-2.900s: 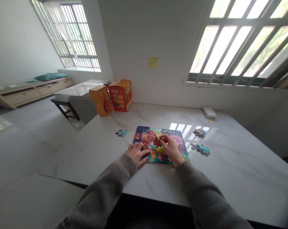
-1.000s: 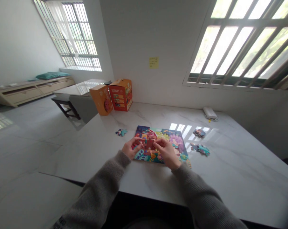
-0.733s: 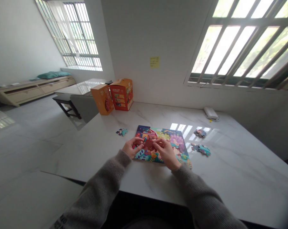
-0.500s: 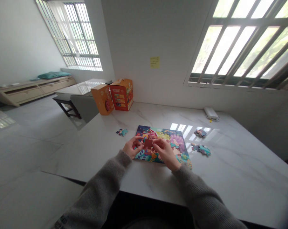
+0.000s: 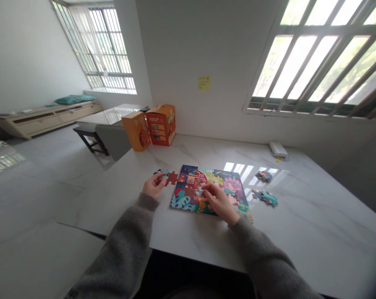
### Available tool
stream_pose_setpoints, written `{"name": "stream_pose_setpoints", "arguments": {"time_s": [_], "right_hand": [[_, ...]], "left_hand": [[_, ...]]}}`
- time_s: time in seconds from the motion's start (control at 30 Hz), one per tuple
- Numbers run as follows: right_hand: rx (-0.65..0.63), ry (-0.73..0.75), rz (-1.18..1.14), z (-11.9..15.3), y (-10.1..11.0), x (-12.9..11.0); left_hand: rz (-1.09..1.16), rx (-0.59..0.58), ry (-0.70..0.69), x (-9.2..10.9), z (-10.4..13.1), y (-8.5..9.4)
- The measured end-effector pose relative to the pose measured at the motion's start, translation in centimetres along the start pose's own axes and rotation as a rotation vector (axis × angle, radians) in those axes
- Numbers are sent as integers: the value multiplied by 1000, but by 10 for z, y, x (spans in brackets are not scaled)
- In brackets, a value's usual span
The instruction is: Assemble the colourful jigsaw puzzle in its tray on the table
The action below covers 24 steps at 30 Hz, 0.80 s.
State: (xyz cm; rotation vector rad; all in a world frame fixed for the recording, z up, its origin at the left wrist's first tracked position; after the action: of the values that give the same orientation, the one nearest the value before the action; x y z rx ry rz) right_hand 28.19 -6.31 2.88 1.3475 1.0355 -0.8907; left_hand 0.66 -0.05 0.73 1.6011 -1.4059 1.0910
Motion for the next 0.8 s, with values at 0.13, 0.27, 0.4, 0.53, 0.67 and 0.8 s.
{"name": "stream_pose_setpoints", "arguments": {"time_s": [0.13, 0.27, 0.4, 0.53, 0.67, 0.8], "right_hand": [[-19, 35, 14, -5, -3, 2], [-50, 84, -5, -23, -8, 1], [-123, 111, -27, -51, -13, -2], [-109, 114, 75, -72, -16, -3], [-109, 71, 181, -84, -20, 5], [-161, 69, 251, -93, -23, 13]], "left_hand": [[-44, -105, -48, 1, 8, -18], [-117, -197, -111, 9, 9, -40], [-127, -306, -144, 9, 2, -56], [-266, -354, -215, -1, -5, -57], [-507, -358, -331, -9, -10, -44], [-636, -493, -428, -13, -9, -38]]}}
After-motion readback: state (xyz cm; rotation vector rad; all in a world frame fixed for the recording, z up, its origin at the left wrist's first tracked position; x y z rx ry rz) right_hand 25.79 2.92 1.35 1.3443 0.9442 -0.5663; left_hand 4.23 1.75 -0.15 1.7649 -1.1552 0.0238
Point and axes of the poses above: each hand's wrist, its own z-axis away from the middle knuckle, its own y-axis out of the back of the hand, x = y × z, the point moved 1 cm from there along -z, towards the middle knuckle, and after that the axes turned 9 degrees about -y, right-handed, at the moved point
